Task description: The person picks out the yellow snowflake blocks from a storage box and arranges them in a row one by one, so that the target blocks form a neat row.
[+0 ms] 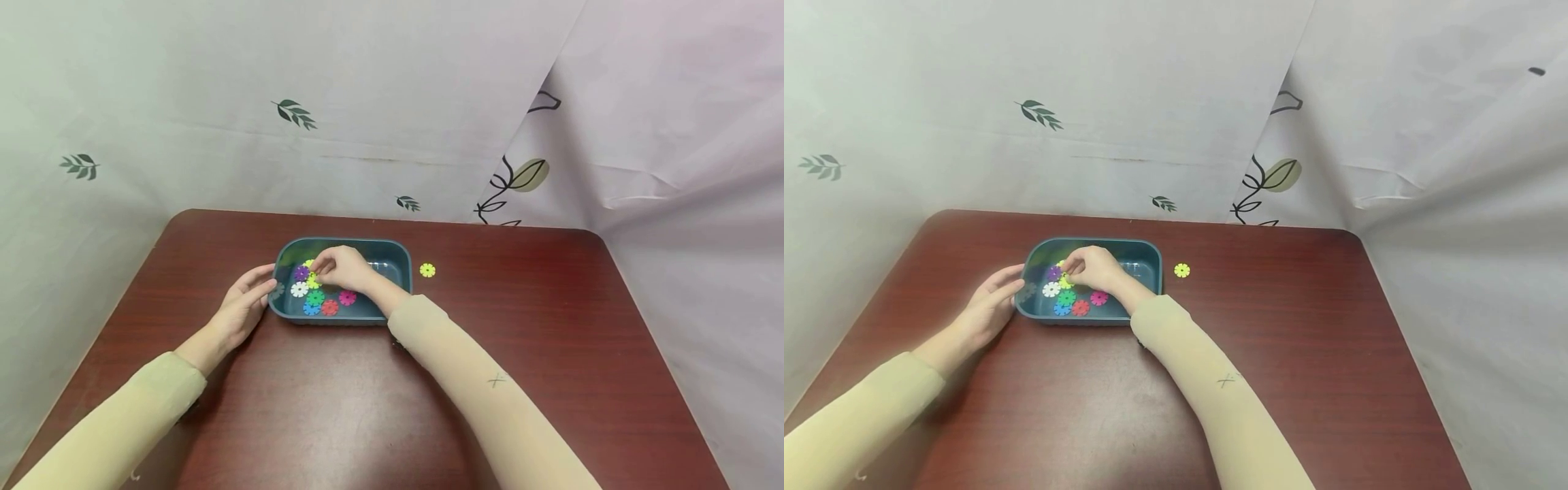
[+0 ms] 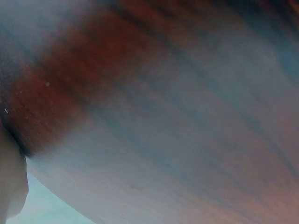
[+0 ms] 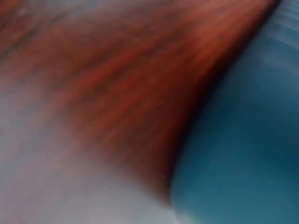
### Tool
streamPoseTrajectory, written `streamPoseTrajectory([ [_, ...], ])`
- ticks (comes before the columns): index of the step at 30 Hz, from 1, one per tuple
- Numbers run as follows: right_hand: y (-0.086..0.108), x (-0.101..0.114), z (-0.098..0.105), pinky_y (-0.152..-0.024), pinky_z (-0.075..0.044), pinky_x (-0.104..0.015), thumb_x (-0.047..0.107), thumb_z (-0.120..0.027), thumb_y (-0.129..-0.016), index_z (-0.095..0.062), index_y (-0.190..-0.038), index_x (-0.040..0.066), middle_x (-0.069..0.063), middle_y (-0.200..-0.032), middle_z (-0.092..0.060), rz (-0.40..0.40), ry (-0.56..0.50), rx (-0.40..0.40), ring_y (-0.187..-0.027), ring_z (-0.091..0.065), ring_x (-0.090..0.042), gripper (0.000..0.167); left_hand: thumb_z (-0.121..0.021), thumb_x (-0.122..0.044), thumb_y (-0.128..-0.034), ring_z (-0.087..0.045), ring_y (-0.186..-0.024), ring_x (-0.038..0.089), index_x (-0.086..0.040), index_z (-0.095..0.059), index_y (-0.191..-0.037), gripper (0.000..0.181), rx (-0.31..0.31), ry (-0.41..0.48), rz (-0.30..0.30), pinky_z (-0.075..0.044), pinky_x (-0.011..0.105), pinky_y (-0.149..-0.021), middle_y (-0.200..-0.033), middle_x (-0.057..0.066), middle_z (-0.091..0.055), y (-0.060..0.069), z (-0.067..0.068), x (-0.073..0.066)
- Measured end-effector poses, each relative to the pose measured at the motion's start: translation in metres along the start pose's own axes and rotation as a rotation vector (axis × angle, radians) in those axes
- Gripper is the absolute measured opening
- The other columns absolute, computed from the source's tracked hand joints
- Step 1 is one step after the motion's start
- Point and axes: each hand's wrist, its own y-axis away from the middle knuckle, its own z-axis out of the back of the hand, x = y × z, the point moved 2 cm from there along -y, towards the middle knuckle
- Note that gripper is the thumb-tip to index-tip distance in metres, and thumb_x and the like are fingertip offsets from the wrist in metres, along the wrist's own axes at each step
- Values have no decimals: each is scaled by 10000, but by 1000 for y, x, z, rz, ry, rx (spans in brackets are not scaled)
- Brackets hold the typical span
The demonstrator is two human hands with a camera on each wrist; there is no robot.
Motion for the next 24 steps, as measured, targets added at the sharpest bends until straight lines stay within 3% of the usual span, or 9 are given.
streamPoseTrajectory([
  [24, -5, -6, -10, -888, -552, -179, 139, -818, -952, -781, -1151, 95, -52, -1155, -763, 78, 237, -22, -1029, -712, -153, 207, -580, -39, -1077, -659, -1134, 55, -200, -706, -1233, 257, -7, -2, 2, -501, 170, -1004, -1206, -84, -739, 0, 0, 0],
])
